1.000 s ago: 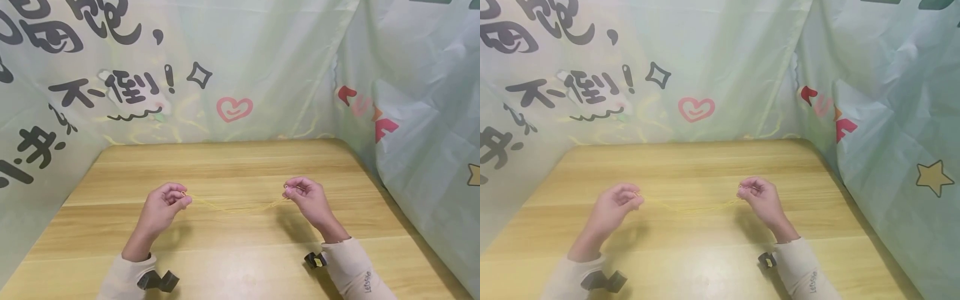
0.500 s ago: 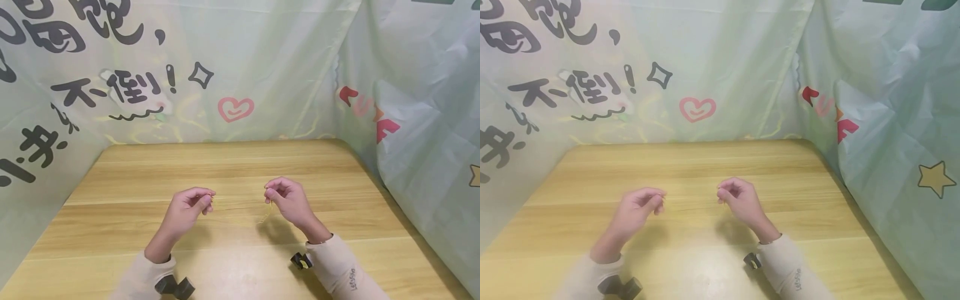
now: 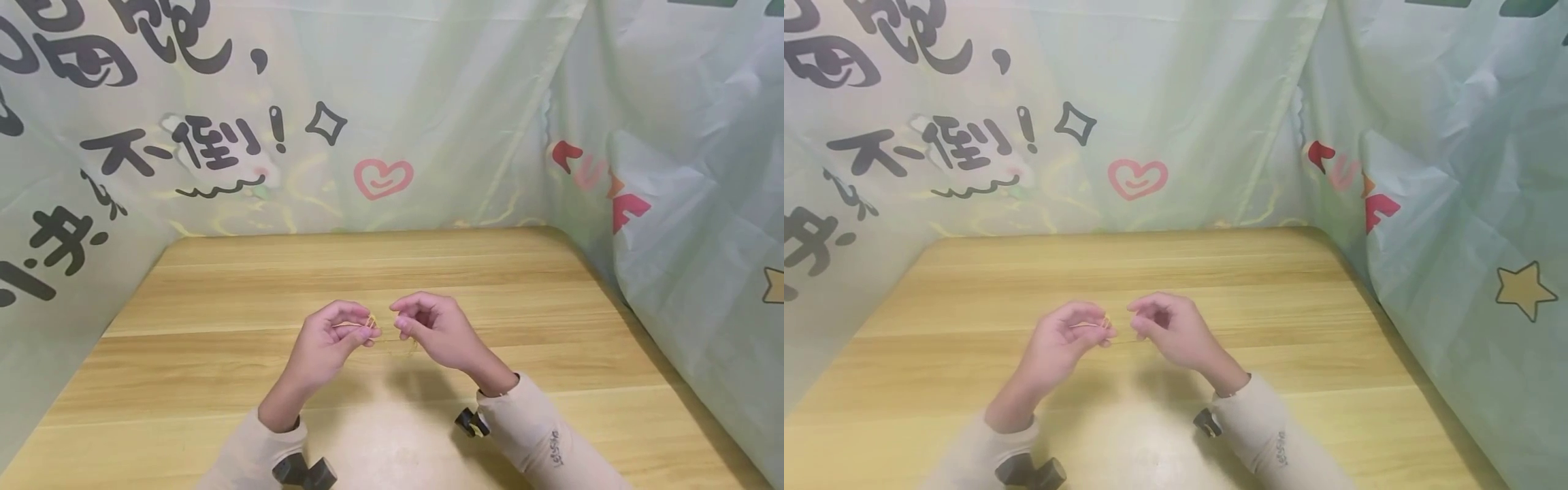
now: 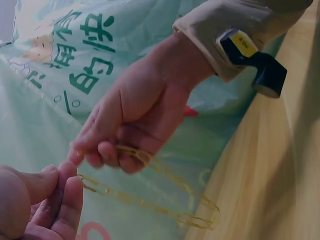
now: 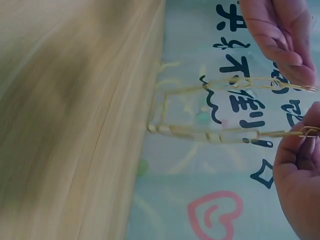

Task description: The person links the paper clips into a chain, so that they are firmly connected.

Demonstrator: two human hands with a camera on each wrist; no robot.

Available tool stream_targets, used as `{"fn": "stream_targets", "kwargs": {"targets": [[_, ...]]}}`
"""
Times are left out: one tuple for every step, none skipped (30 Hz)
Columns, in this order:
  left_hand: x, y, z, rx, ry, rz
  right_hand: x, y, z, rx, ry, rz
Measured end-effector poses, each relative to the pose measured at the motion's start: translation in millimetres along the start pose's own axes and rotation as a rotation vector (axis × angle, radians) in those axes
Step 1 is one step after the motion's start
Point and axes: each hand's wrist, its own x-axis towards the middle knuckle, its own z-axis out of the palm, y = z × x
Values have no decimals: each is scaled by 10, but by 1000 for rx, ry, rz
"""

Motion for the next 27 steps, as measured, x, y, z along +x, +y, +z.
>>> {"fn": "stream_targets", "kwargs": {"targets": [[4, 5, 10, -3, -4, 3, 12, 6, 11, -4, -31, 7], [7, 8, 17, -6, -7, 5, 22, 17, 22, -10, -63, 17], [11, 13, 22, -3, -11, 7, 31, 28, 33, -12, -95, 25], [14, 16, 26, 8, -15, 10, 39, 40, 44, -14, -128, 28], [16, 21, 27, 23, -18, 12, 42, 47, 54, -13, -159, 28], [17, 28, 28, 44, -20, 11, 44, 51, 64, -14, -185, 24], [19, 32, 26, 70, -22, 14, 44, 54, 73, -12, -204, 21], [20, 39, 22, 98, -23, 14, 42, 54, 79, -13, -216, 21], [22, 46, 16, 126, -24, 17, 39, 46, 83, -14, -225, 20], [24, 51, 8, 151, -24, 18, 34, 40, 84, -16, -229, 23], [25, 55, -2, 172, -23, 21, 29, 32, 82, -21, -230, 29], [24, 60, -13, 191, -19, 24, 24, 27, 77, -28, -229, 35], [26, 60, -24, 207, -12, 29, 19, 22, 72, -36, -228, 41], [27, 60, -35, 220, -3, 36, 13, 18, 65, -44, -228, 47], [28, 59, -42, 235, 10, 39, 8, 13, 59, -51, -229, 54], [29, 56, -46, 246, 25, 41, 3, 14, 54, -56, -231, 59], [31, 54, -46, 251, 42, 44, -1, 13, 51, -61, -235, 61], [35, 50, -43, 248, 57, 47, -5, 15, 51, -64, -242, 61], [40, 42, -36, 238, 69, 50, -8, 24, 53, -67, -248, 58], [44, 40, -24, 219, 77, 56, -10, 40, 57, -67, -255, 51], [49, 33, -13, 189, 79, 57, -11, 50, 62, -66, -258, 42], [54, 26, -1, 151, 77, 59, -12, 61, 66, -63, -258, 35], [59, 23, 10, 113, 74, 62, -15, 74, 69, -63, -251, 30], [62, 20, 20, 80, 67, 62, -16, 86, 71, -60, -237, 23], [64, 20, 28, 48, 59, 61, -18, 96, 69, -55, -218, 25], [66, 21, 34, 19, 51, 63, -19, 103, 64, -47, -194, 27], [65, 20, 35, -6, 46, 59, -21, 103, 57, -45, -166, 33]]}}
